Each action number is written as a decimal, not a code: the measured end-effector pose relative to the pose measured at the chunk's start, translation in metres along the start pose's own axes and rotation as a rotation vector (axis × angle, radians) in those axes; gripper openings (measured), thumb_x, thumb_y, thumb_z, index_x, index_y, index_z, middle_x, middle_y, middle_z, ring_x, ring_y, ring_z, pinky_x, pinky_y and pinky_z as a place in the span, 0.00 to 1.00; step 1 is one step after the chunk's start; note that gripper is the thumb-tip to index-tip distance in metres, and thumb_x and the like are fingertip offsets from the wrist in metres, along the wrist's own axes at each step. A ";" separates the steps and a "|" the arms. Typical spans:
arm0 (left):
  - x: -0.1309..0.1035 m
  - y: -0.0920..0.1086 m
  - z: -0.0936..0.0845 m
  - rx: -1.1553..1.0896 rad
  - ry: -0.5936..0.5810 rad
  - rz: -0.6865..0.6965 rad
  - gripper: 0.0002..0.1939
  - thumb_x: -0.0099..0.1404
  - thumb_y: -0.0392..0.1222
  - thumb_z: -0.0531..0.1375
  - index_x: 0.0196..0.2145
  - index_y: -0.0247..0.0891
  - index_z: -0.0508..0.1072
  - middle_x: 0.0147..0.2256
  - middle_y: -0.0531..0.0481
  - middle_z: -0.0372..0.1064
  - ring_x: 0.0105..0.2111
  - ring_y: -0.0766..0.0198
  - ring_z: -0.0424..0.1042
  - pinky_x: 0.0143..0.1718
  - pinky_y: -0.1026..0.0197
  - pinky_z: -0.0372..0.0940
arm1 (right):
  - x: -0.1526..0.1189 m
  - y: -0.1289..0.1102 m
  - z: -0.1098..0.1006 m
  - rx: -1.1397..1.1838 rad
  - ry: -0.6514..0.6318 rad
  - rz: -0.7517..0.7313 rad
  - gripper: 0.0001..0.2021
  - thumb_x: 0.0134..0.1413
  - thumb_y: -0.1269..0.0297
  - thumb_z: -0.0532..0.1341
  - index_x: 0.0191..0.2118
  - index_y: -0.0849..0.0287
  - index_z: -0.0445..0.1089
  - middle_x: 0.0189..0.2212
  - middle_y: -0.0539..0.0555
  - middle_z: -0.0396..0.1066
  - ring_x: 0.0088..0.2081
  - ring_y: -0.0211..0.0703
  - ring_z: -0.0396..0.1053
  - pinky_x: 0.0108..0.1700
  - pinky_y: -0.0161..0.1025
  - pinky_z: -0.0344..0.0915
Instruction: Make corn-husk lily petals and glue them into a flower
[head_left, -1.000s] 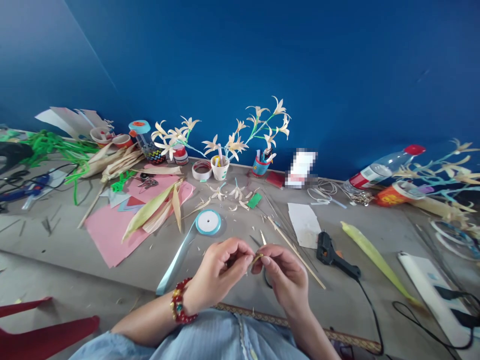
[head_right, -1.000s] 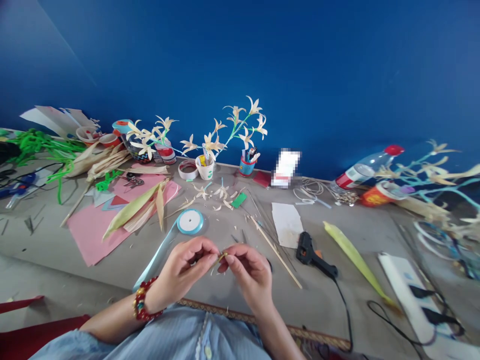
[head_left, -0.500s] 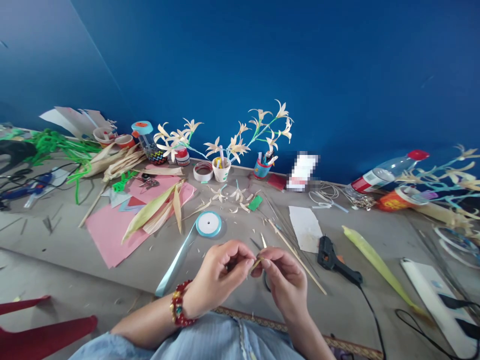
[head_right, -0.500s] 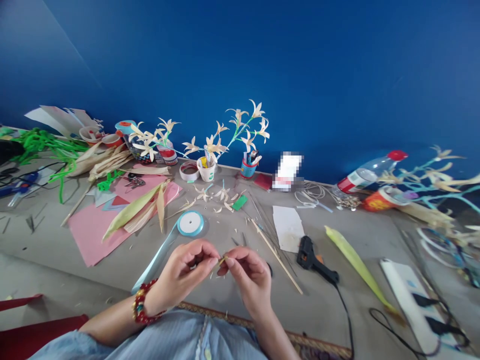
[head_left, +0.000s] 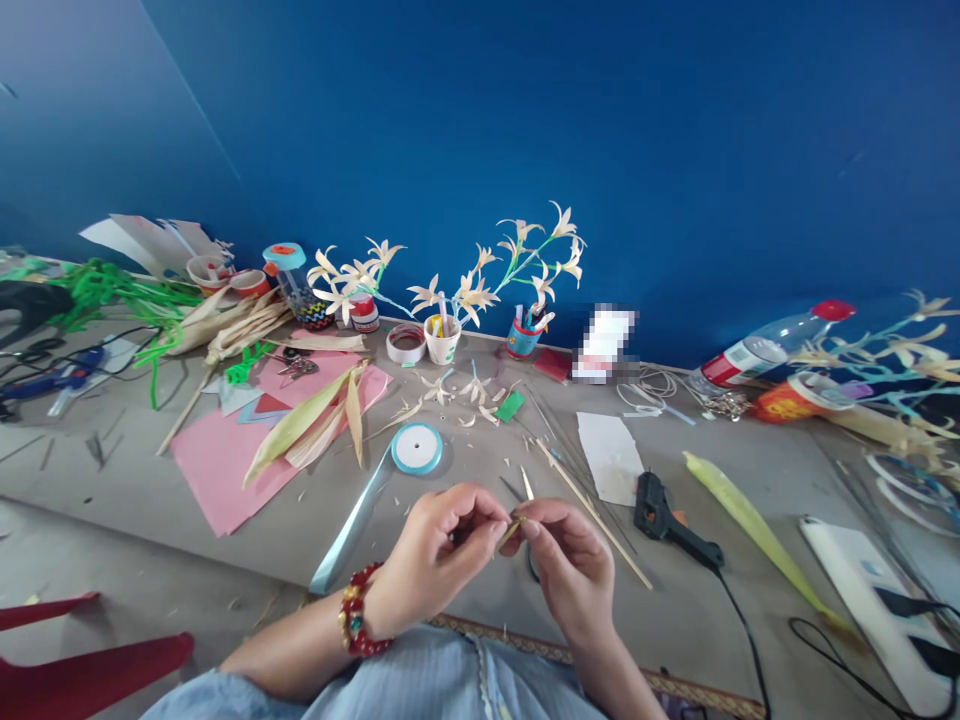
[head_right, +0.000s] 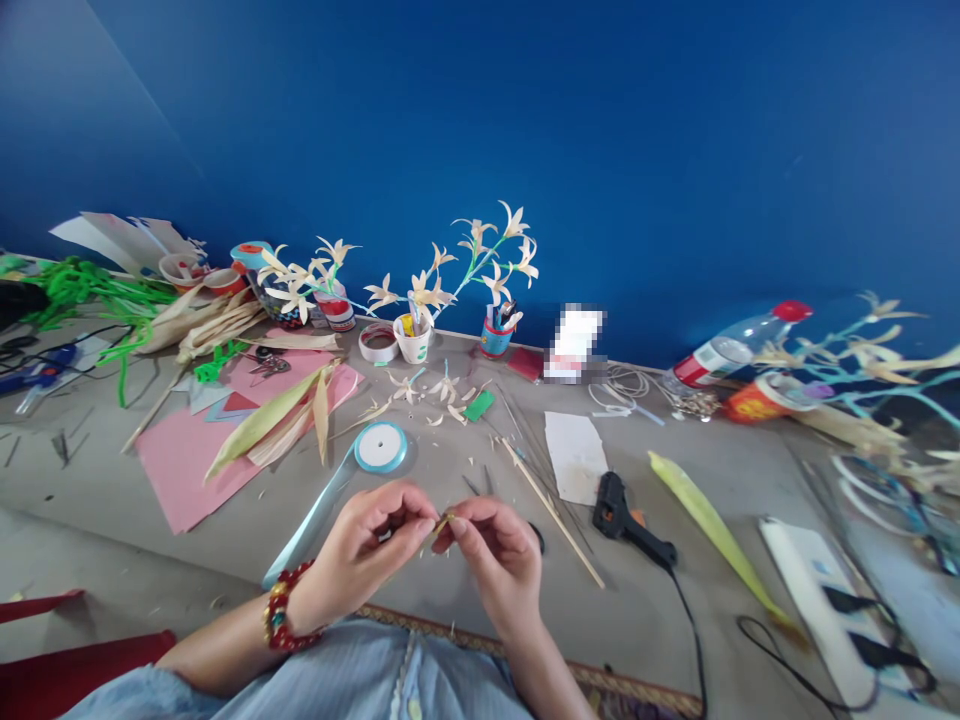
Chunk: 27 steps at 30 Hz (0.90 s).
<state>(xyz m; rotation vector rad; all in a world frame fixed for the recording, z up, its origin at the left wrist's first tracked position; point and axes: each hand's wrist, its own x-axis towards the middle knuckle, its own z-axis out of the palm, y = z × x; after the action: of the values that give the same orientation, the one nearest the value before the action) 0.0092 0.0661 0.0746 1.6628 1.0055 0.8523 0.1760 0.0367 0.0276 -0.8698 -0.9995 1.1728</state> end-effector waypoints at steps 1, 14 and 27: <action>0.000 0.000 0.000 0.004 0.000 0.002 0.07 0.68 0.37 0.56 0.32 0.37 0.72 0.23 0.55 0.69 0.22 0.70 0.62 0.23 0.69 0.55 | 0.000 0.000 0.000 -0.001 0.000 -0.002 0.02 0.61 0.68 0.66 0.38 0.54 0.77 0.29 0.50 0.78 0.26 0.36 0.75 0.32 0.31 0.73; -0.001 -0.002 0.001 -0.019 -0.012 0.050 0.07 0.70 0.37 0.55 0.33 0.37 0.70 0.24 0.54 0.69 0.23 0.70 0.63 0.24 0.69 0.56 | 0.001 -0.004 0.000 -0.234 -0.020 -0.136 0.04 0.61 0.70 0.64 0.38 0.54 0.77 0.28 0.51 0.78 0.26 0.39 0.76 0.31 0.34 0.73; 0.000 0.000 -0.008 0.054 -0.105 0.071 0.07 0.69 0.35 0.55 0.32 0.38 0.69 0.25 0.54 0.68 0.24 0.68 0.64 0.27 0.67 0.57 | 0.012 -0.034 -0.009 -0.717 -0.237 -0.376 0.12 0.58 0.78 0.61 0.39 0.52 0.75 0.26 0.50 0.79 0.28 0.43 0.77 0.33 0.37 0.72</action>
<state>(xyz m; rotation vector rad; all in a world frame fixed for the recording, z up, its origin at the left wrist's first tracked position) 0.0021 0.0695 0.0772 1.7793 0.9087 0.7820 0.1966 0.0416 0.0584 -1.0418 -1.7480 0.5927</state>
